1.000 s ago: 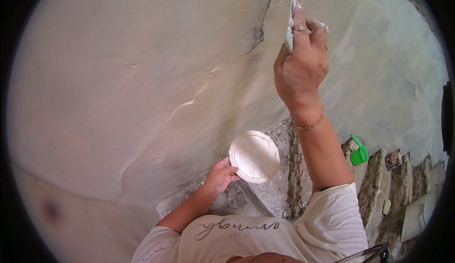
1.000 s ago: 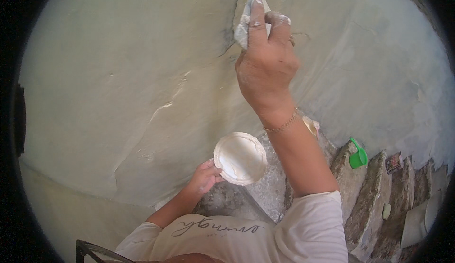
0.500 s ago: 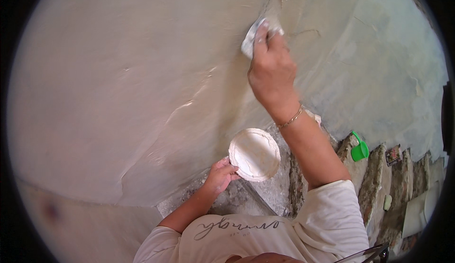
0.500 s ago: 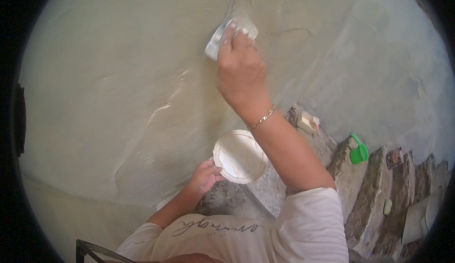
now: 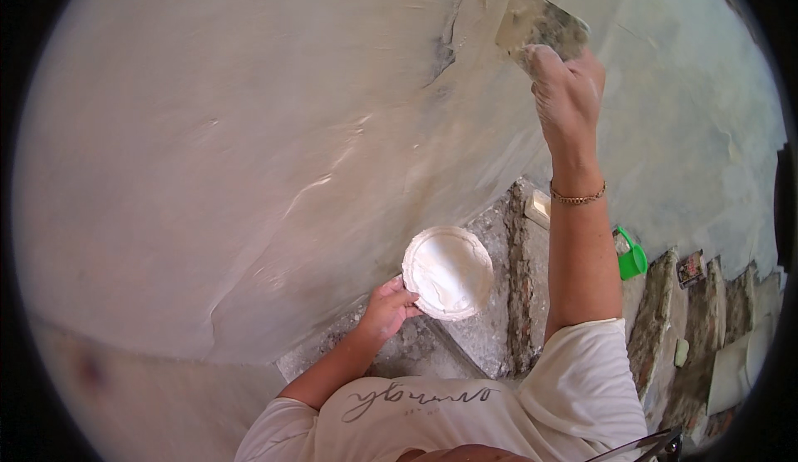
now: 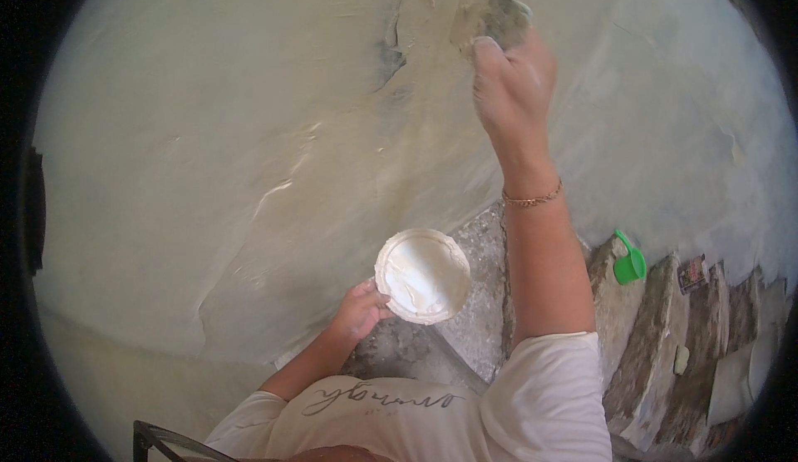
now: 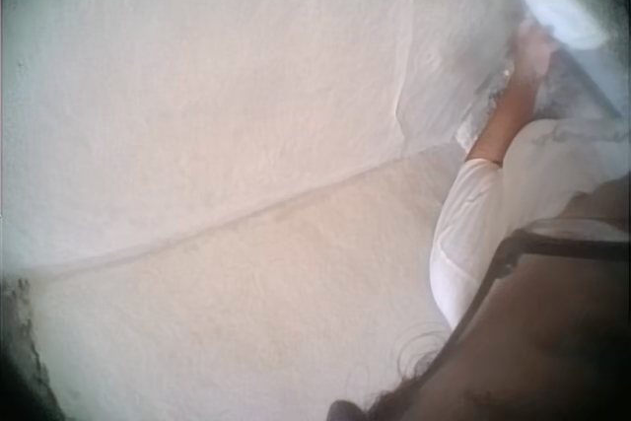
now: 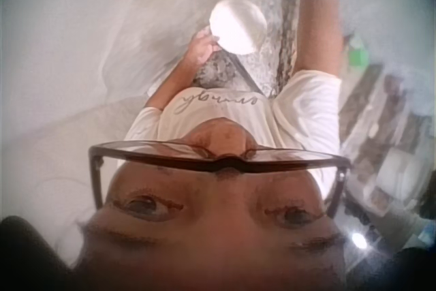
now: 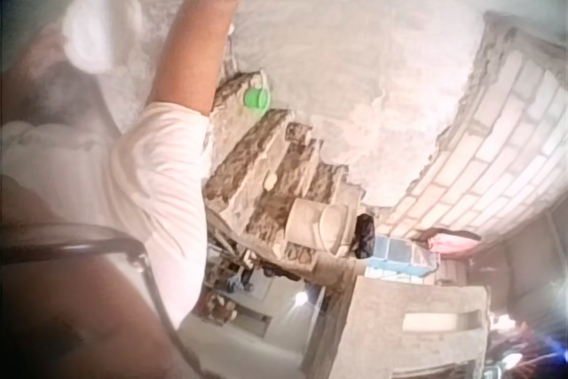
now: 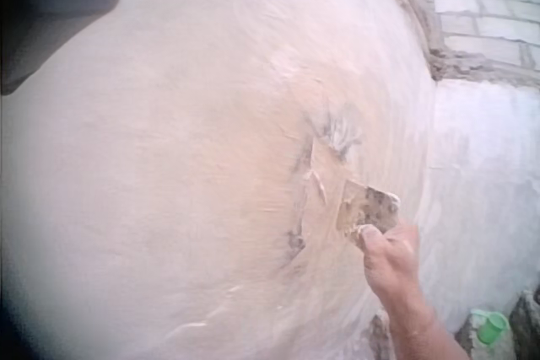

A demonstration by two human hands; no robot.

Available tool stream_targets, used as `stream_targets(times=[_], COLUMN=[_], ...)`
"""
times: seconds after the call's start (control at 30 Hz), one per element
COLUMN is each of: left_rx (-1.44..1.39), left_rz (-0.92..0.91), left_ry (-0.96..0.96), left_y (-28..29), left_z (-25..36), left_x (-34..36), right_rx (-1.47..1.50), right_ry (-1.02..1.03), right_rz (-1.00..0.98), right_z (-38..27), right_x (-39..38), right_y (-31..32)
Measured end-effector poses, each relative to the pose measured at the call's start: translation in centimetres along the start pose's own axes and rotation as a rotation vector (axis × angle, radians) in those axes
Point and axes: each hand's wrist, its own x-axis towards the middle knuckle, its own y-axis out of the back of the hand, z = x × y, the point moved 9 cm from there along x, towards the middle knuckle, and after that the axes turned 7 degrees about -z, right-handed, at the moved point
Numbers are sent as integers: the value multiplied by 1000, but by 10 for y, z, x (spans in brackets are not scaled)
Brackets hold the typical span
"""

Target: The person patches a crack in a wall by applying plaster from a container onto the wall using a putty knife and smoothing it over.

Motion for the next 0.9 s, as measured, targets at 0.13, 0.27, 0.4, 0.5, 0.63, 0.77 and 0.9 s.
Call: stream_targets(times=[0.13, 0.27, 0.4, 0.5, 0.63, 0.77, 0.9], left_rx=[22, 19, 18, 21, 18, 12, 15], left_rz=[20, 62, 44, 54, 18, 13, 12], left_ry=[-17, -35, -39, -36, -30, -41, -44], left_y=[1, -2, -5, -3, -9, -9, -8], left_z=[2, 7, 9, 11, 9, 11, 11], left_x=[-3, -6, -7, -9, -7, -7, -7], right_rx=[-330, -269, -184, -128, -128, -588, -615], right_ry=[410, 419, 276, 42, 191, 410, 416], right_rz=[-32, 49, 86, 1, 54, 116, 104], right_z=[-42, -64, -66, -59, -70, -105, -105], right_x=[0, -8, -11, -4, 11, 7, 4], right_y=[-22, -32, -24, -18, -14, -43, -70])
